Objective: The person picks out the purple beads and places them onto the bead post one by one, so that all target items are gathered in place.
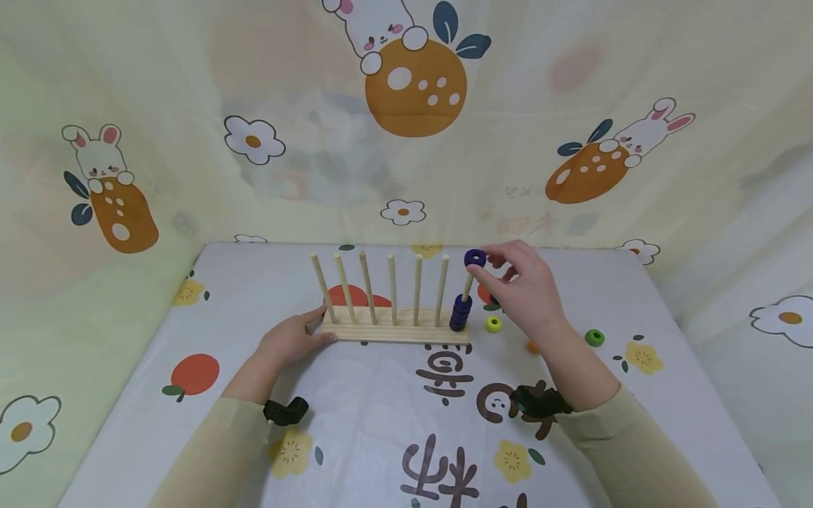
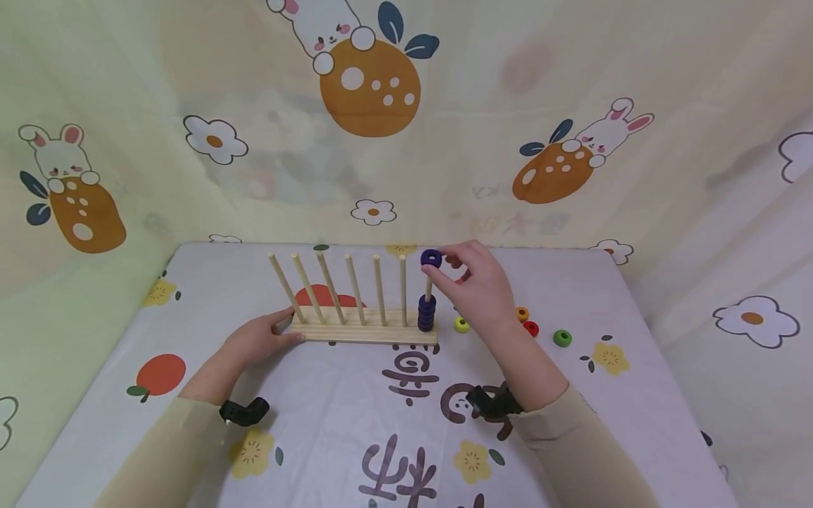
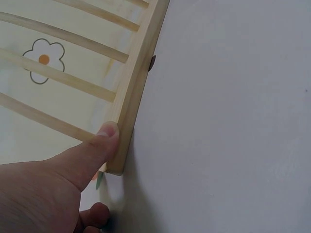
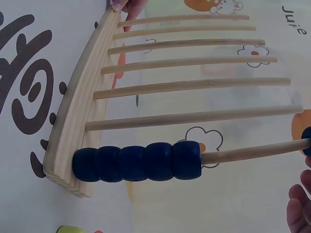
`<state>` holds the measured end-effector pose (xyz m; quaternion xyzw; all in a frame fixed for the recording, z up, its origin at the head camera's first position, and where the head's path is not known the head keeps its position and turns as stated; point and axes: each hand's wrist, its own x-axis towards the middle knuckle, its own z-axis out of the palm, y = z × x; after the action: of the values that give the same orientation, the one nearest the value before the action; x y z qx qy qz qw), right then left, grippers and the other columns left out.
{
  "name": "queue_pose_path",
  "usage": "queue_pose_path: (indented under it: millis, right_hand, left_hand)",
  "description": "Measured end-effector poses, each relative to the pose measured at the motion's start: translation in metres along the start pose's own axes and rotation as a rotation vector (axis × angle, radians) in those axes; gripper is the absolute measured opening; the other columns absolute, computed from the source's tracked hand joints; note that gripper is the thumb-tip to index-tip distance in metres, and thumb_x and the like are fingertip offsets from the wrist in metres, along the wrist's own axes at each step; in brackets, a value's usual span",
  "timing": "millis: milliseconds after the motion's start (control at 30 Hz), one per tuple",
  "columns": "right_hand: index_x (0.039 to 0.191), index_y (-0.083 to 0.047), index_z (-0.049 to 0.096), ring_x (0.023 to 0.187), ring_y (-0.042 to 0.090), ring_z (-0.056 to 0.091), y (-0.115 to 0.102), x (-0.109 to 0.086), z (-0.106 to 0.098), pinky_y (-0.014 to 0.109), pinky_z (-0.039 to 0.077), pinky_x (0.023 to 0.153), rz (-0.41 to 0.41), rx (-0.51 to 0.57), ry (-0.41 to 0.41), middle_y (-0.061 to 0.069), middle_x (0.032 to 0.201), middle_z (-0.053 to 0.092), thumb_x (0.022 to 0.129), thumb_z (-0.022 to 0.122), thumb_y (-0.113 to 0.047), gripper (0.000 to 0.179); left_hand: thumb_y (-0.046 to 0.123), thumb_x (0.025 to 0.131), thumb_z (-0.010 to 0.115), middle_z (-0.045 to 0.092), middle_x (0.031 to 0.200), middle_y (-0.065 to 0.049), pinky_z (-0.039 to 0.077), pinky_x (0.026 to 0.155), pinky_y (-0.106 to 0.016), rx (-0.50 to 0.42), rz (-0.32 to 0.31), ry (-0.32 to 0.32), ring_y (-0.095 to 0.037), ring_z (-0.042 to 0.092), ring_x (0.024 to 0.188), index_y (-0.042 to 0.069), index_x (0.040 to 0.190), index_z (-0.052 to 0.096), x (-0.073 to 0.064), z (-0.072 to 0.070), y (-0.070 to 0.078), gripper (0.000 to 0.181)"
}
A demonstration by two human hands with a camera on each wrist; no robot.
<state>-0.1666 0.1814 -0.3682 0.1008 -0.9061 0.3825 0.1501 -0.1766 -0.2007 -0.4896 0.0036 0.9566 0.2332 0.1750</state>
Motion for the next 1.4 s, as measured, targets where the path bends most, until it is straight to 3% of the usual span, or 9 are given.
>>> queue_pose_path:
  millis: [467,800,1400]
  right_hand:
    - [0.12,-0.012,0.07,0.097,0.02,0.055,0.0,-0.001,0.003,0.035,0.052,0.078,0.046,-0.017,-0.015,0.005,0.104,0.061,0.091,0.073,-0.035,0.038]
    - [0.119,-0.012,0.07,0.097,0.02,0.055,0.001,-0.001,0.002,0.036,0.052,0.078,0.027,-0.012,-0.003,0.005,0.103,0.062,0.091,0.074,-0.035,0.037]
    - [0.122,-0.012,0.069,0.098,0.024,0.057,0.013,0.004,0.003,0.036,0.051,0.078,0.021,-0.001,-0.007,0.008,0.106,0.064,0.092,0.07,-0.039,0.04]
  left_hand:
    - [0.055,0.09,0.066,0.054,0.139,-0.023,0.041,0.101,-0.058,0.013,-0.001,0.009,-0.04,0.051,0.128,0.027,0.156,0.033,0.003,0.002,-0.005,0.079]
    - [0.054,0.09,0.066,0.059,0.133,-0.022,0.043,0.099,-0.057,0.011,-0.006,0.005,-0.035,0.056,0.119,0.026,0.156,0.033,0.002,0.001,-0.004,0.079]
    - [0.055,0.089,0.066,0.051,0.142,-0.024,0.039,0.103,-0.059,0.007,0.006,-0.004,-0.041,0.047,0.132,0.026,0.156,0.032,0.003,0.0,-0.003,0.081]
